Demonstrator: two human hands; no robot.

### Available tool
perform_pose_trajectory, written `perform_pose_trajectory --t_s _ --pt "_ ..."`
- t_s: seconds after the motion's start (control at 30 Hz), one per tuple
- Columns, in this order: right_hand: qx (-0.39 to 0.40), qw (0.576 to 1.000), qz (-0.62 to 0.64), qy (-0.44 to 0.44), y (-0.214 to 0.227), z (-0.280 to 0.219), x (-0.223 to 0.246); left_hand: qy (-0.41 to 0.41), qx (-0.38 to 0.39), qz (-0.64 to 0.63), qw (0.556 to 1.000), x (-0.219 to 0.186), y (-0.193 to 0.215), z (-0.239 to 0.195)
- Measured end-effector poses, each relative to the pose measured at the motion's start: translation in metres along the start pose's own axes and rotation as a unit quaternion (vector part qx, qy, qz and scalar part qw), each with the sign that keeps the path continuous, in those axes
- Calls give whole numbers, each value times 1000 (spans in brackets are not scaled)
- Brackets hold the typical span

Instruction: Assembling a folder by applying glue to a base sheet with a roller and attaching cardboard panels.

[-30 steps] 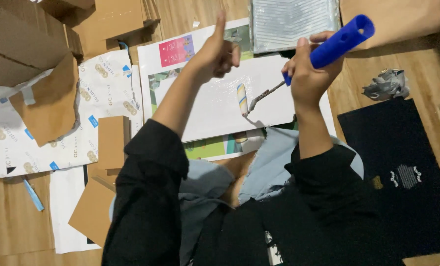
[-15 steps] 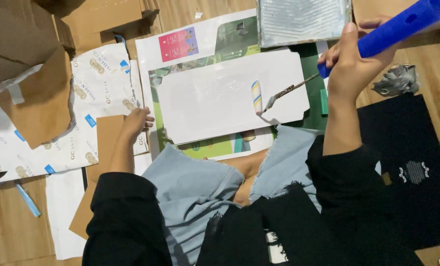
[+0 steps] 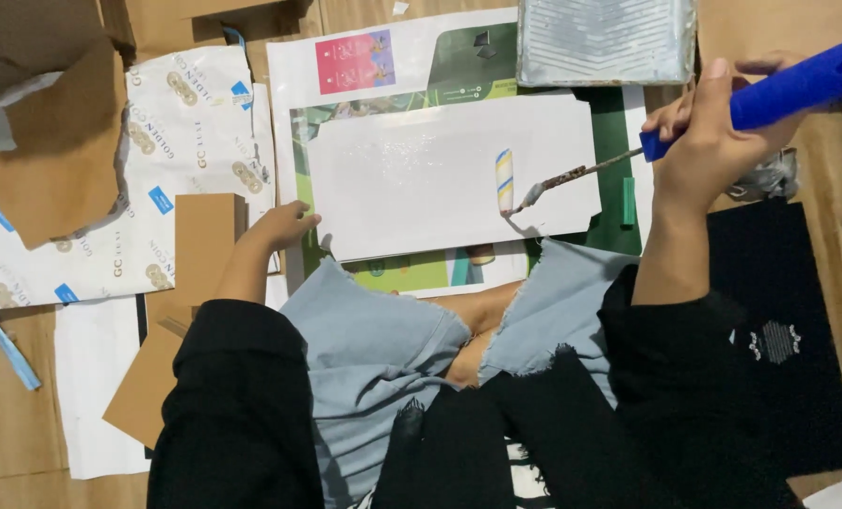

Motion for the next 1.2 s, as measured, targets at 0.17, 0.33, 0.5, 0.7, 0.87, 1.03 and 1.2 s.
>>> perform_pose_trajectory --t_s 0.17,0.33,0.5,0.7,0.87,1.03,1.2 --pt "3 1000 11 3 2 1 -2 48 9 -8 999 6 6 -14" --pt "-23 1000 11 -18 5 0 -6 32 -2 -1 999 13 0 4" --pt "-55 994 42 -82 6 -7 -21 14 10 -2 1000 6 -5 6" --pt "-34 987 134 -85 -60 -61 -11 9 18 16 1000 2 -10 15" --pt "8 987 146 -65 -102 -86 8 -73 -79 17 994 -1 -8 27" --pt "-1 989 110 -100 -58 -55 -16 8 23 9 1000 -7 -3 -4" --pt "-71 987 56 -131 -8 -29 -24 4 19 -15 1000 -9 3 -8"
Point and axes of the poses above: each hand's wrist, its own z-axis towards the middle knuckle, its own y-axis out of the back of the hand, x = y × z, the point moved 9 cm from there along z, towards the middle knuckle, and after that the axes turned 10 degrees about y, right-handed, at the moved point
